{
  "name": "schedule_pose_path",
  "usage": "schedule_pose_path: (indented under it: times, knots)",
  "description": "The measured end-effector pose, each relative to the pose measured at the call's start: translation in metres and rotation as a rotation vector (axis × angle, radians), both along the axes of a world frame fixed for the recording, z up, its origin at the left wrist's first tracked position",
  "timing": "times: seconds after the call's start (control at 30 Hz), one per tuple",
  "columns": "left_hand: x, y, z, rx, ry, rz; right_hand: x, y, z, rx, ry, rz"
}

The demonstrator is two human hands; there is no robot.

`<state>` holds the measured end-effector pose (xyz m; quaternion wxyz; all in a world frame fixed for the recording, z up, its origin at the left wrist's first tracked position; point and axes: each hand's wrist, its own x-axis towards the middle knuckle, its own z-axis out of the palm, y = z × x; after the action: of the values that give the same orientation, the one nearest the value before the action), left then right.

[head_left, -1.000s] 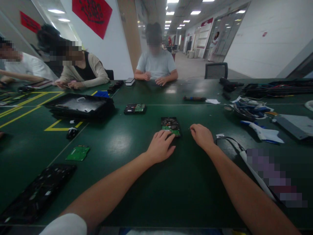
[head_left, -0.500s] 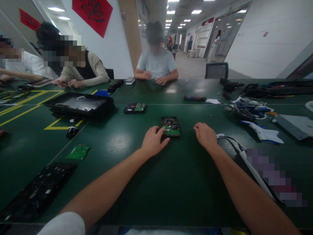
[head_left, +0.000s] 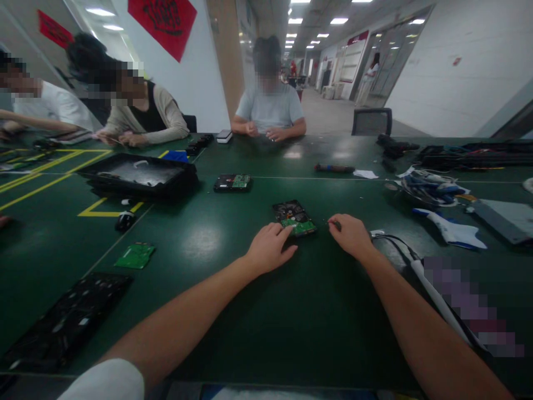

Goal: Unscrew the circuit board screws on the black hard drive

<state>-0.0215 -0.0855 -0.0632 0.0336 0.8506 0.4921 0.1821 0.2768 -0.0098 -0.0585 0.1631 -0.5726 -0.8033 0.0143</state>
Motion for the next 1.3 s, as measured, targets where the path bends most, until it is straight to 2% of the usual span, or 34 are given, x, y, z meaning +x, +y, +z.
schedule_pose_path:
  times: [0.27, 0.4, 0.47, 0.63, 0.77, 0.93, 1.1, 1.3]
  knots:
    - [-0.004, 0.005, -0.004, 0.032, -0.045, 0.064, -0.025, -0.015, 0.037, 0.087, 0.220, 0.114]
    - [-0.006, 0.007, -0.007, 0.046, -0.053, 0.063, -0.058, -0.019, 0.049, 0.015, 0.177, 0.254]
    - [-0.006, 0.007, -0.007, 0.052, -0.059, 0.061, -0.076, -0.016, 0.051, -0.018, 0.135, 0.276]
    - [-0.007, 0.007, -0.007, 0.056, -0.058, 0.053, -0.112, 0.002, 0.047, -0.085, 0.034, 0.279]
    - [-0.008, 0.007, -0.007, 0.055, -0.046, 0.050, -0.127, 0.008, 0.040, -0.104, -0.034, 0.249]
    - [-0.007, 0.007, -0.007, 0.043, -0.037, 0.058, -0.131, 0.005, 0.028, -0.058, -0.065, 0.199]
    - [-0.007, 0.007, -0.005, 0.039, -0.033, 0.059, -0.128, 0.002, 0.019, -0.037, -0.069, 0.247]
    - [-0.007, 0.007, -0.006, 0.043, -0.032, 0.070, -0.123, 0.000, 0.019, -0.035, -0.020, 0.308]
